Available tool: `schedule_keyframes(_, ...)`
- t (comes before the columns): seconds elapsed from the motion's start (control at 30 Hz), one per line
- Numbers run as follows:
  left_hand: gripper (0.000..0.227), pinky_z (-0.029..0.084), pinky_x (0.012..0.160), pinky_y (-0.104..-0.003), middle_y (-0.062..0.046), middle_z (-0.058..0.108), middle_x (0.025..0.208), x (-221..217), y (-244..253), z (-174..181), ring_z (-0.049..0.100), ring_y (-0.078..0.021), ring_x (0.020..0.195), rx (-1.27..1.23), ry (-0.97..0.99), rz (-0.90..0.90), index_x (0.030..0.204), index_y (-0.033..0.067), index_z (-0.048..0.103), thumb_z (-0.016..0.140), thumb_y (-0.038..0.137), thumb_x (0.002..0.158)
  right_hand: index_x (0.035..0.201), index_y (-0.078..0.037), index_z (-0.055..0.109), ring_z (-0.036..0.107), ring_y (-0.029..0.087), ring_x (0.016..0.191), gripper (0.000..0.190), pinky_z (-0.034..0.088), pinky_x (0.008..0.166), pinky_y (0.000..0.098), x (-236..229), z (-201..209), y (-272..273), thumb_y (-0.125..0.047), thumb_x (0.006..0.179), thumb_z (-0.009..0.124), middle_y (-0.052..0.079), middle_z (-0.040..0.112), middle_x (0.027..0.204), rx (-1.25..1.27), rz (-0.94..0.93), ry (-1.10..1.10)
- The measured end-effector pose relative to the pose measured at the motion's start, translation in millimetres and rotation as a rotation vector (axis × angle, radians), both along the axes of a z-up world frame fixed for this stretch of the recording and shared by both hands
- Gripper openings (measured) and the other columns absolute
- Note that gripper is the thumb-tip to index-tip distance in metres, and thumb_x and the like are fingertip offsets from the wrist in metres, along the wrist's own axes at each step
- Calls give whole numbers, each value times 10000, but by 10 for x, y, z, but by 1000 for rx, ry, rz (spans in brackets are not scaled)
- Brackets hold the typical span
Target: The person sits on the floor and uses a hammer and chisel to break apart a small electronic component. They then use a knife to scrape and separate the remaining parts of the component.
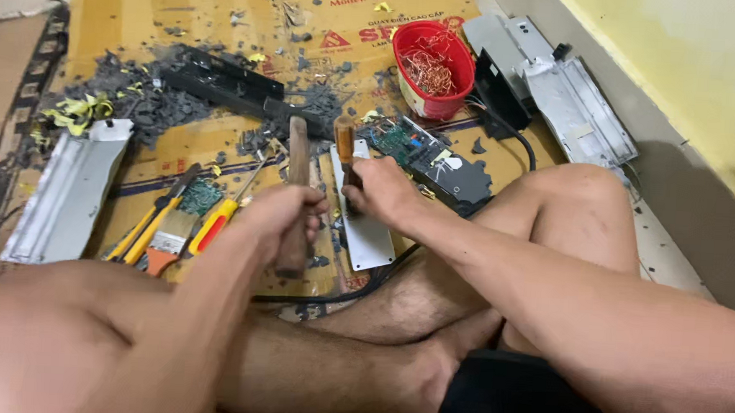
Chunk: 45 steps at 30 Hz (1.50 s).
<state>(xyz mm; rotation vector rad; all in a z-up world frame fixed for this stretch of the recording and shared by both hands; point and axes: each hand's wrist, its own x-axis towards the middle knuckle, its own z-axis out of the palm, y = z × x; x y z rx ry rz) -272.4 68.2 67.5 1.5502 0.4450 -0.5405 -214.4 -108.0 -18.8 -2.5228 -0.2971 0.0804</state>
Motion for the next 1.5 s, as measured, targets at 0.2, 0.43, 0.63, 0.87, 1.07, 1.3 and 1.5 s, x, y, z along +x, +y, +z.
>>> schedule_keyframes(0.2, 319, 655, 495, -390, -179, 692, 769, -613, -36, 546, 740, -264, 592, 134, -310, 153, 1102, 106, 612, 696, 294, 859, 930, -96, 742, 732, 408, 961, 201, 610, 802, 508, -71, 201, 49, -284, 863, 716, 191, 761, 923, -54, 16, -10)
schedule_keyframes(0.43, 334, 595, 668, -490, -110, 707, 794, -813, -44, 1027, 751, -304, 760, 589, -430, -31, 1104, 151, 610, 523, 438, 956, 990, -53, 728, 724, 424, 992, 258, 615, 804, 511, -45, 289, 55, -290, 901, 682, 224, 747, 998, -112, -18, 82)
schedule_keyframes(0.63, 466, 560, 886, -573, -308, 674, 1028, -1268, -94, 1204, 695, -471, 1063, 711, -290, -107, 1266, 55, 561, 404, 415, 1015, 1003, -64, 718, 715, 430, 1016, 245, 610, 826, 525, -142, 428, 76, -284, 905, 670, 222, 733, 1034, -129, 13, 56)
schedule_keyframes(0.87, 359, 508, 840, -600, -292, 695, 960, -1483, -217, 1380, 671, -509, 965, 745, -377, -3, 1159, 93, 511, 409, 415, 1036, 1026, -16, 689, 707, 391, 912, 228, 584, 790, 501, -328, 611, 120, -231, 970, 634, 207, 724, 959, -134, 12, 95)
schedule_keyframes(1.07, 386, 425, 923, -632, -311, 676, 1061, -1495, -253, 1269, 600, -557, 1047, 821, -255, -162, 1160, 115, 526, 429, 452, 998, 929, -15, 630, 591, 433, 980, 234, 484, 864, 562, -253, 369, -18, -233, 1002, 590, 212, 663, 992, -199, 107, -6)
schedule_keyframes(1.3, 337, 405, 959, -638, -288, 684, 1087, -1509, -243, 1138, 600, -554, 1063, 781, -238, -145, 1137, 147, 512, 403, 436, 1005, 1008, -31, 627, 585, 374, 1054, 201, 527, 885, 538, -328, 489, 46, -227, 1029, 592, 173, 670, 1020, -135, 60, 105)
schedule_keyframes(1.5, 388, 435, 883, -624, -275, 693, 1075, -1134, -73, 1092, 619, -532, 1035, 835, -366, -83, 1114, 91, 560, 423, 442, 1020, 967, 29, 618, 668, 402, 831, 252, 534, 734, 503, -274, 424, 9, -219, 1015, 624, 227, 683, 945, -165, 71, 34)
